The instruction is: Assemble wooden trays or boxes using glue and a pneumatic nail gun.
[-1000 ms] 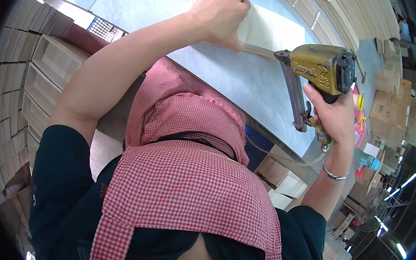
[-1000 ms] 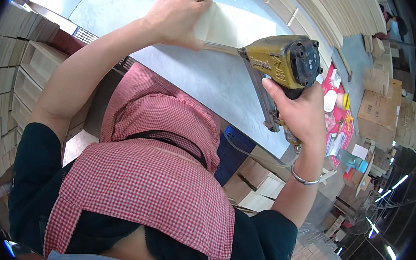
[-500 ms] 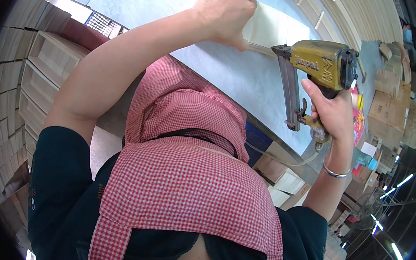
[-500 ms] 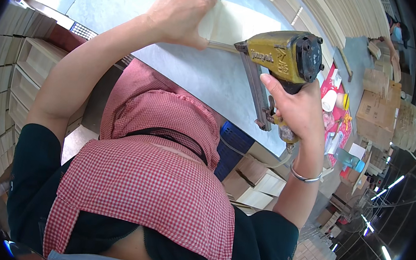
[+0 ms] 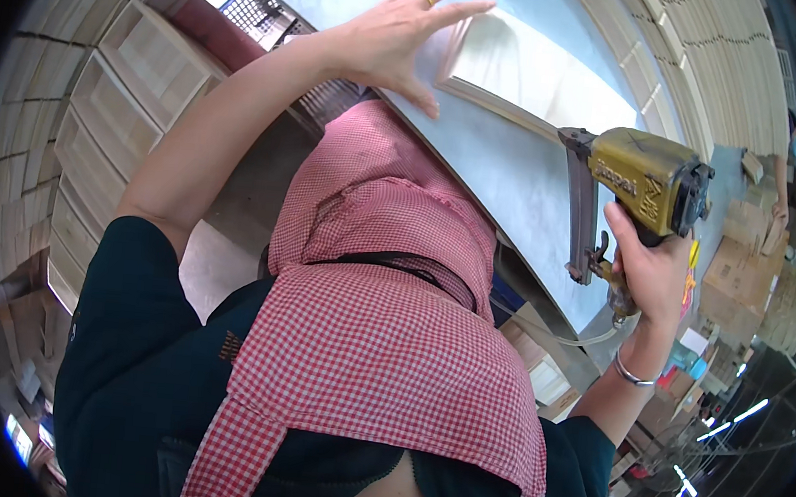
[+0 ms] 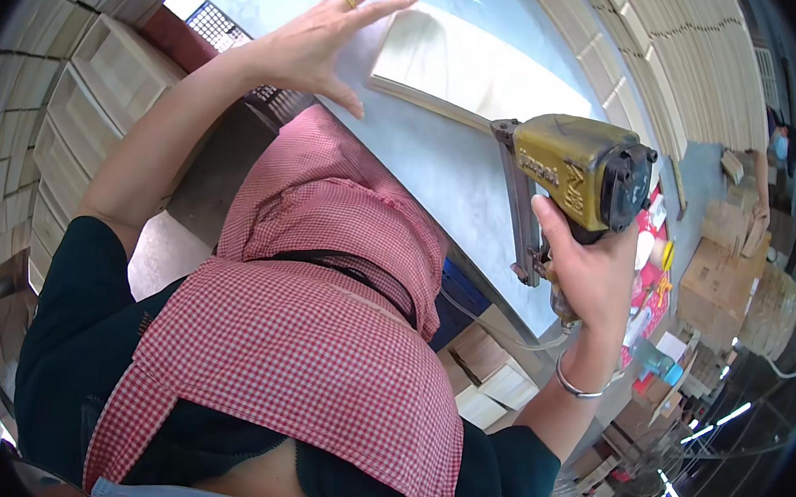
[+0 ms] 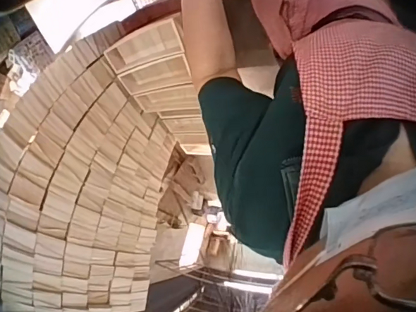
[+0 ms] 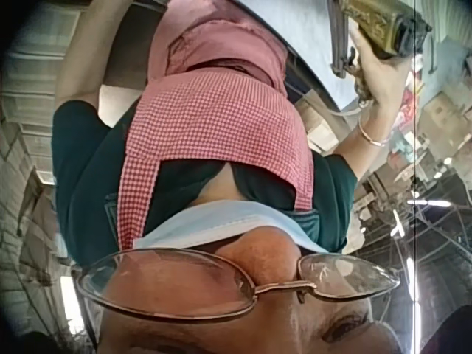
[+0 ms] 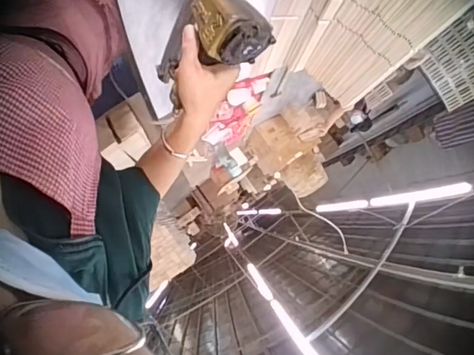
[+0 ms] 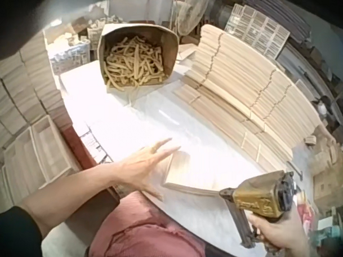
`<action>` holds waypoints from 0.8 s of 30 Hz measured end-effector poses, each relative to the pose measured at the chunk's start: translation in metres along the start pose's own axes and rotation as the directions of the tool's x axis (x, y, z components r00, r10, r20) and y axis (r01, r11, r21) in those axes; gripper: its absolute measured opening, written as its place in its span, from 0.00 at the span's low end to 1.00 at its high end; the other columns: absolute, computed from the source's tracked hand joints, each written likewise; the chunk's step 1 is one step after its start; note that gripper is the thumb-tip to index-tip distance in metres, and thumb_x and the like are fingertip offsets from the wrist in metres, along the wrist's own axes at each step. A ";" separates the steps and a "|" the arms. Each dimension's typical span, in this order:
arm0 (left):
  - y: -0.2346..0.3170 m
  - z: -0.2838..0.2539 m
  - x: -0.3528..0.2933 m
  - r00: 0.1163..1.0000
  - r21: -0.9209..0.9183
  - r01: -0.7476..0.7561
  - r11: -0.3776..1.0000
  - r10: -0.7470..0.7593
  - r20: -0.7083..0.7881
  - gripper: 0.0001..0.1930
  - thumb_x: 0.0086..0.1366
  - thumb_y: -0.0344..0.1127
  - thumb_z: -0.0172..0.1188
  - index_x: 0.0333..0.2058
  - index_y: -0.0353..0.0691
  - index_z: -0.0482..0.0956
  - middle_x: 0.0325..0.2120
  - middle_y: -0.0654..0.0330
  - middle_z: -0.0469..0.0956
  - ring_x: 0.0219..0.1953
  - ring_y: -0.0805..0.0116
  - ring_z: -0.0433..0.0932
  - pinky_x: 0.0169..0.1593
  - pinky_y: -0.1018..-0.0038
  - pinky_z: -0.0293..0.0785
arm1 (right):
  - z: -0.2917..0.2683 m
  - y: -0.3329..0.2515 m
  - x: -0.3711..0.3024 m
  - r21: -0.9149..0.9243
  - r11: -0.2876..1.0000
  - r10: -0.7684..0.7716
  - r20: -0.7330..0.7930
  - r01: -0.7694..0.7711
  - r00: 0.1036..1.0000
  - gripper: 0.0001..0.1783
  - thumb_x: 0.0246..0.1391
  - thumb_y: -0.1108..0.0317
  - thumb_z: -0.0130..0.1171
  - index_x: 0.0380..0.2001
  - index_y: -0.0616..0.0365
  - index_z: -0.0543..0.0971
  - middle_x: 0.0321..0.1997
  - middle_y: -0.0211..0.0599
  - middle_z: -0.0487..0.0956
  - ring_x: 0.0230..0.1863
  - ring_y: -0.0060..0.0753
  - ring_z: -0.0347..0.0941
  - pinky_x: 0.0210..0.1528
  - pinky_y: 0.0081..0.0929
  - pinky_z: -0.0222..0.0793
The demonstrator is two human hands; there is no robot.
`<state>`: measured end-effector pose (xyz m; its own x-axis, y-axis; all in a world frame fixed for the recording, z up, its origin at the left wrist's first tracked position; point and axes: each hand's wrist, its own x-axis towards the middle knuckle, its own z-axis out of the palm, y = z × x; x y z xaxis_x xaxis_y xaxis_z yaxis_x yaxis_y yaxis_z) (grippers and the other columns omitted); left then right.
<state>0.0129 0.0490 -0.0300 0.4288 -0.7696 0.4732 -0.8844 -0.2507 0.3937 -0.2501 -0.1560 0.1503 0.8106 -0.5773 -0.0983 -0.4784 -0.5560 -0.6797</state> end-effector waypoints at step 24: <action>-0.001 0.029 0.008 0.996 -0.397 0.033 0.917 -0.062 -0.060 0.47 0.37 0.48 0.82 0.61 0.54 0.75 0.58 0.48 0.72 0.55 0.50 0.76 0.62 0.60 0.74 | 0.054 -0.055 0.023 -0.066 0.997 -0.014 0.217 0.029 0.976 0.23 0.49 0.71 0.73 0.46 0.72 0.78 0.39 0.48 0.85 0.33 0.36 0.83 0.30 0.25 0.81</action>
<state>0.0120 0.0263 -0.0494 0.4932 -0.7161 0.4939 -0.7235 -0.0223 0.6900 -0.1867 -0.1061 0.1462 0.8710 -0.4262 -0.2442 -0.4761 -0.6103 -0.6331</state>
